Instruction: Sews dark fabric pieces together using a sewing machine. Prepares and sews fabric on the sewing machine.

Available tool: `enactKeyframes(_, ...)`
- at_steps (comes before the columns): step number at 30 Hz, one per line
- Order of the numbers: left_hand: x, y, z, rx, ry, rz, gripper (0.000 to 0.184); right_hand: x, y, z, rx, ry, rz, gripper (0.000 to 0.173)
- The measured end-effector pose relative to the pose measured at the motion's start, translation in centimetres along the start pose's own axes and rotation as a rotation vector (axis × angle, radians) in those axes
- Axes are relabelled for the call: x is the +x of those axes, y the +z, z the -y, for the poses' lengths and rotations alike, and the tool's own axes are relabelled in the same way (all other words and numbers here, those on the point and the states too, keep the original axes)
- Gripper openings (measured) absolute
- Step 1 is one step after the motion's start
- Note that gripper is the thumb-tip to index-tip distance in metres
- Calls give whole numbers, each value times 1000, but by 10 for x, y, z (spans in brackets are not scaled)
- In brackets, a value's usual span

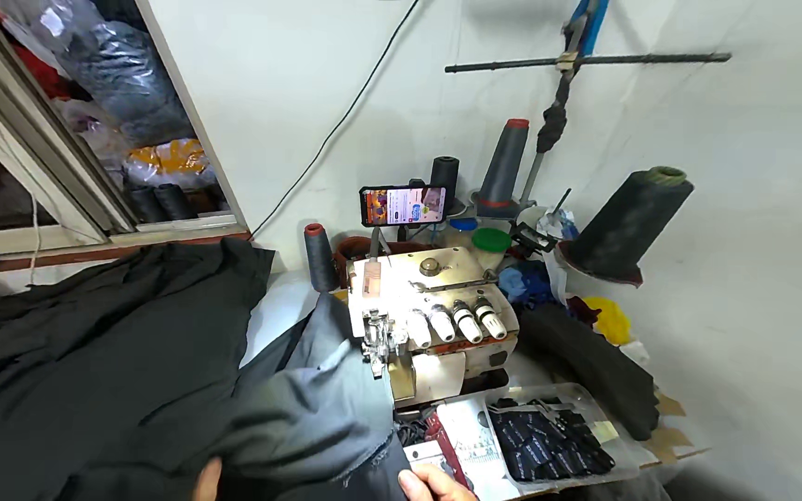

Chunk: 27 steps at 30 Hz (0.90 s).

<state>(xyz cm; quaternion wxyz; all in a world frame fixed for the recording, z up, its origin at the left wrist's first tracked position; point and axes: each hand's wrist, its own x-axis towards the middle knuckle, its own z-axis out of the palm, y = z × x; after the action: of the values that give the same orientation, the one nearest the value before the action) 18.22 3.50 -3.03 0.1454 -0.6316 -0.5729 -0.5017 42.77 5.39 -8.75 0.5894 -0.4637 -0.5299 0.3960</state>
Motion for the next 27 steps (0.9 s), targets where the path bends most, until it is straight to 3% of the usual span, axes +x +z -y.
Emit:
enactKeyframes(3,40,31,21,164,87,-12,39,21,11,10,-8,2,-73,13)
enactKeyframes(8,77,71,55,12,-16,437,51,43,30,4,6,-50,-126,13)
enactKeyframes(13,45,80,25,-167,110,247,28,44,35,-2,22,-59,-133,13)
enactKeyframes(15,39,88,6,-186,206,249,22,44,37,-3,33,-67,-146,13)
enactKeyframes(21,49,125,-25,21,396,261,28,41,37,-4,62,-80,-151,12)
enactKeyframes(23,47,124,-45,-203,309,381,29,39,36,-5,68,-71,-145,12)
enactKeyframes(26,36,115,-72,-807,169,722,27,32,31,-8,117,-80,-134,15)
enactKeyframes(27,30,109,-77,-835,180,769,29,29,29,-7,122,-80,-130,15)
